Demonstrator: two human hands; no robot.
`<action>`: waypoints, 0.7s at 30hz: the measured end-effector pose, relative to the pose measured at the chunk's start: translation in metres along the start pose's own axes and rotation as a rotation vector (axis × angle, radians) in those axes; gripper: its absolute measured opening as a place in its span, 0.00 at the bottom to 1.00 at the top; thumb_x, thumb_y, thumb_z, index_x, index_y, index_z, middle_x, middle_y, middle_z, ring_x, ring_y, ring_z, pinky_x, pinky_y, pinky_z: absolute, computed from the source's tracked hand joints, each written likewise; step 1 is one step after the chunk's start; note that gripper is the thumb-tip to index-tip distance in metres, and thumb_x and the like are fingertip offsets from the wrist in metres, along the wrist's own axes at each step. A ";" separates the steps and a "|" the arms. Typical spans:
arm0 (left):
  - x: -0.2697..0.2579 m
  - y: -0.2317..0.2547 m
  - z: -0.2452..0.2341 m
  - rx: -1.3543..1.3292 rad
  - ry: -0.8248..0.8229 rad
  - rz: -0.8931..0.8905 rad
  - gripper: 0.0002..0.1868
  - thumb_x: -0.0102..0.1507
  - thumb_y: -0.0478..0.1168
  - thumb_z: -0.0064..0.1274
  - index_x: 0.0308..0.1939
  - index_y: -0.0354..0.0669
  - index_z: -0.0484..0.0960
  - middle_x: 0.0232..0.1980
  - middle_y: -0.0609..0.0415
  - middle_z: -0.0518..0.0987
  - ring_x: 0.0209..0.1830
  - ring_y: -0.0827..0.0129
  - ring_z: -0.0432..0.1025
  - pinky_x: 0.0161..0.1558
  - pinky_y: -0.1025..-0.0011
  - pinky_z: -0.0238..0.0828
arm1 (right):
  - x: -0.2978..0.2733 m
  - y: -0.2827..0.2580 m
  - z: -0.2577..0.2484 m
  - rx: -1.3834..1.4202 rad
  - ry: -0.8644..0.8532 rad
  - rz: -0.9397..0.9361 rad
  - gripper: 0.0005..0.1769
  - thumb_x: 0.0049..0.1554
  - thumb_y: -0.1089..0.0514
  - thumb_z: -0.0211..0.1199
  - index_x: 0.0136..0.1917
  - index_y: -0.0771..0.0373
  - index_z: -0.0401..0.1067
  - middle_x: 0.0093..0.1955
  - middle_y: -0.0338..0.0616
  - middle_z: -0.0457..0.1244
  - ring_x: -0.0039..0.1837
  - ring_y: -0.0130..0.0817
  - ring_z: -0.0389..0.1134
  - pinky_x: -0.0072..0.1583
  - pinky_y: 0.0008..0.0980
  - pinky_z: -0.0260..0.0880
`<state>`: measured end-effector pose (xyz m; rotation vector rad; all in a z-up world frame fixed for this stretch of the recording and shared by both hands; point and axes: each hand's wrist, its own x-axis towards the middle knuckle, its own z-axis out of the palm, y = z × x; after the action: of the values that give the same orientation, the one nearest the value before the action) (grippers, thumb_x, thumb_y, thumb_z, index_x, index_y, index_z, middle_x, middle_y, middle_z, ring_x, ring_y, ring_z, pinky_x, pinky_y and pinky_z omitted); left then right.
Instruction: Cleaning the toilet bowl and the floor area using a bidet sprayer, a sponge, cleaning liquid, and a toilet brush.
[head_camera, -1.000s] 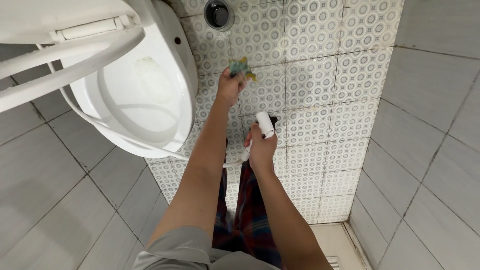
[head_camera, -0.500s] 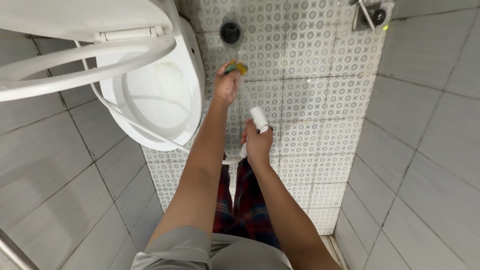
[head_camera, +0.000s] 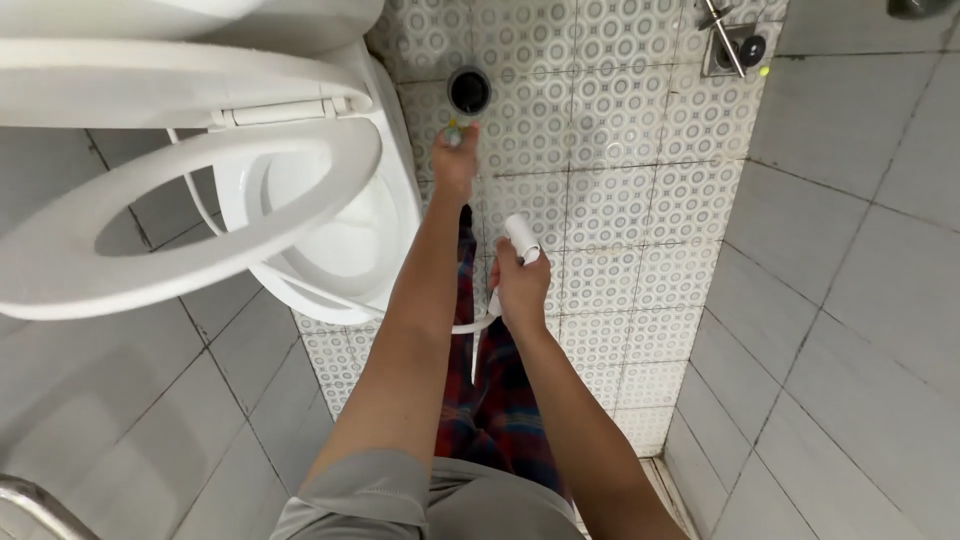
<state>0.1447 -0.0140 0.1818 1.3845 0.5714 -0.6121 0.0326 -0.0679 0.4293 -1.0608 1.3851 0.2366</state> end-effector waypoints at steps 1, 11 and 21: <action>0.001 0.012 0.003 0.000 0.003 -0.003 0.10 0.68 0.39 0.61 0.43 0.37 0.76 0.34 0.57 0.77 0.25 0.73 0.69 0.26 0.70 0.67 | 0.003 -0.003 0.005 -0.002 0.000 0.003 0.12 0.61 0.56 0.61 0.41 0.67 0.69 0.28 0.39 0.60 0.27 0.25 0.60 0.31 0.28 0.59; 0.030 0.012 0.014 0.197 -0.175 -0.012 0.11 0.68 0.43 0.52 0.46 0.40 0.84 0.33 0.59 0.77 0.25 0.77 0.71 0.27 0.71 0.69 | 0.022 -0.022 0.026 0.084 0.039 0.034 0.09 0.60 0.56 0.62 0.43 0.65 0.69 0.29 0.38 0.60 0.27 0.24 0.59 0.31 0.27 0.60; 0.046 0.011 0.014 0.478 -0.028 -0.201 0.28 0.78 0.51 0.47 0.31 0.28 0.75 0.26 0.51 0.71 0.22 0.68 0.62 0.29 0.64 0.60 | 0.044 -0.032 0.031 0.092 0.025 0.007 0.11 0.60 0.56 0.62 0.43 0.68 0.70 0.28 0.38 0.60 0.27 0.24 0.59 0.31 0.27 0.60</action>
<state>0.1860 -0.0300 0.1590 1.7734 0.5672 -0.9733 0.0871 -0.0823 0.4006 -0.9861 1.4087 0.1634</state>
